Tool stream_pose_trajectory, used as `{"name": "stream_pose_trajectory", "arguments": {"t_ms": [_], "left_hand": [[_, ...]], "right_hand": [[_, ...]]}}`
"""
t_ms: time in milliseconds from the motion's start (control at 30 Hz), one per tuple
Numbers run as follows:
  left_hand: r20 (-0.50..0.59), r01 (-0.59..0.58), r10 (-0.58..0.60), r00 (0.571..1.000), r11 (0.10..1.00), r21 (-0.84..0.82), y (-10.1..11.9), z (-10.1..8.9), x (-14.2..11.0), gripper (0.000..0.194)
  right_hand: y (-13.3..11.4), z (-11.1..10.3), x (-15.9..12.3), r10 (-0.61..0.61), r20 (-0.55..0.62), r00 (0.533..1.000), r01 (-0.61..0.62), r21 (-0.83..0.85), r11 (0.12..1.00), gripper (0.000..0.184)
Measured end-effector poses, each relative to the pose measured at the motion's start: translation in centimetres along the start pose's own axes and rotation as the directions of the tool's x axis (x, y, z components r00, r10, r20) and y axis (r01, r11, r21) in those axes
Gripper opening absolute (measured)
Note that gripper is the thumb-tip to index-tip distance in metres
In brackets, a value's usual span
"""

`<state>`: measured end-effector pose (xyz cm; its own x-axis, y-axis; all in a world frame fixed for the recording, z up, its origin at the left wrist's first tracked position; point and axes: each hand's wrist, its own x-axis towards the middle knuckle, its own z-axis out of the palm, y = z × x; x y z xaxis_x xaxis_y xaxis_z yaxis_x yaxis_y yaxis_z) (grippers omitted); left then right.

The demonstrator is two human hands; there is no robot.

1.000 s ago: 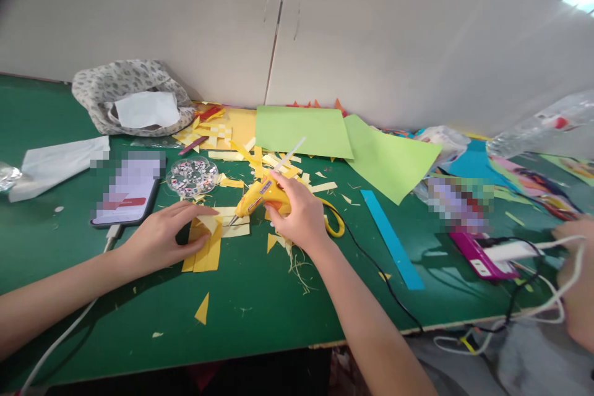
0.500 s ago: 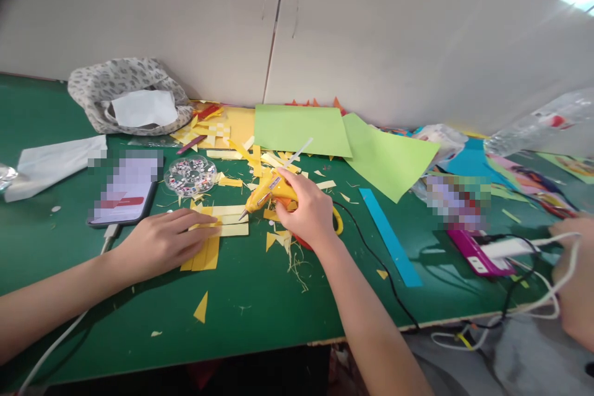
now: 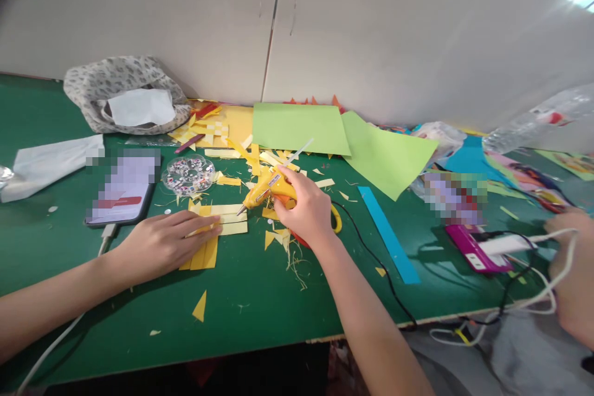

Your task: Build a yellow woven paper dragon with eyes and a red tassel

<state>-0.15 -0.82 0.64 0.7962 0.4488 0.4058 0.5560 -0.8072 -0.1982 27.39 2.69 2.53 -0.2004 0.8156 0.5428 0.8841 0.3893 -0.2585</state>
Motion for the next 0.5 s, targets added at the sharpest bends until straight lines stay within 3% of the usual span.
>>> {"name": "stream_pose_trajectory", "arguments": {"t_ms": [300,500], "left_hand": [[0.028,0.03,-0.029,0.999,0.998,-0.051,0.09,0.04,0.02,0.031],[-0.057,0.166,-0.187,0.981,0.951,-0.261,-0.58,-0.42,0.06,0.018]], "right_hand": [[0.08,0.18,0.1,0.008,-0.04,0.999,-0.008,0.011,1.0,0.053],[0.23,0.18,0.04,-0.002,-0.078,0.997,0.003,0.019,1.0,0.053]]}}
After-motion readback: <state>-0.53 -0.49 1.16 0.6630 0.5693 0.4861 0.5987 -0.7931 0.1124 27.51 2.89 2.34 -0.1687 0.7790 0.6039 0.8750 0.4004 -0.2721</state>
